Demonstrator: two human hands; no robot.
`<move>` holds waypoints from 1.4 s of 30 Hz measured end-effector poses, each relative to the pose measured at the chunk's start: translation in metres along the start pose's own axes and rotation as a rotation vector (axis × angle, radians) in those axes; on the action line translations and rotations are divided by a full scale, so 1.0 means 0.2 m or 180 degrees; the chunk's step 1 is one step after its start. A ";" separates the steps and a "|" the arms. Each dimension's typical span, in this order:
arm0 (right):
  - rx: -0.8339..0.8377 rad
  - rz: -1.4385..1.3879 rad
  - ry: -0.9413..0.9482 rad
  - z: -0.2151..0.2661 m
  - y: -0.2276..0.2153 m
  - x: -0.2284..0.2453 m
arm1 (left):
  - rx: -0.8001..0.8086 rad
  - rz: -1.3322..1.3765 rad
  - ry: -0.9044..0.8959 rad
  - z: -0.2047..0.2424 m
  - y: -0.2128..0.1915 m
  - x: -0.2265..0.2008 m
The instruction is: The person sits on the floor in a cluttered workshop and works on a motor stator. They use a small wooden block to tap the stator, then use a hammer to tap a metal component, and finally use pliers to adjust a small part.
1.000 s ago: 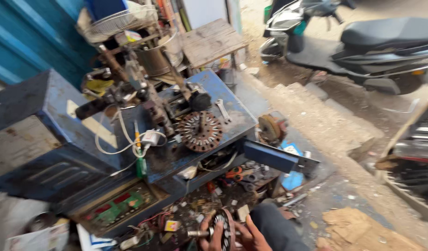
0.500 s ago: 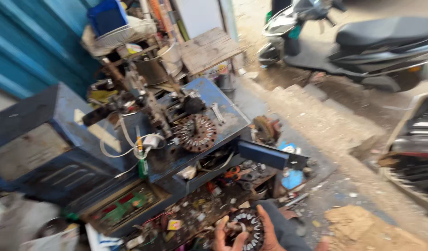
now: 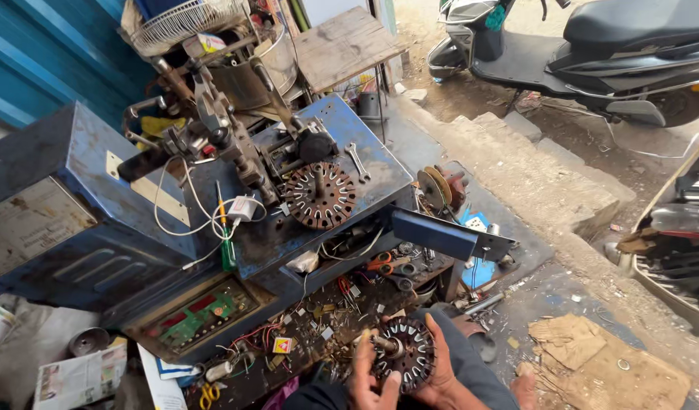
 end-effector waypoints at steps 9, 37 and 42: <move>0.0506 0.0210 0.0073 0.04 0.07 0.04 | -0.0265 -0.1250 -0.0655 -0.17 -0.07 -0.28; -0.0976 0.2892 -0.1035 -0.02 -0.06 0.07 | -0.0755 -0.0105 -0.1657 -0.03 -0.32 -0.02; -0.1152 0.4656 -0.1554 -0.10 0.23 0.10 | -0.1276 0.2189 -0.1878 -0.14 -0.41 0.35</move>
Point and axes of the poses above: each hand's wrist, its own z-axis away from the middle knuckle, its own y-axis out of the palm, x = y × z, the point moved 10 cm from there along -z, towards the middle knuckle, and after that the axes turned 13 degrees about y, right-handed, at the moved point
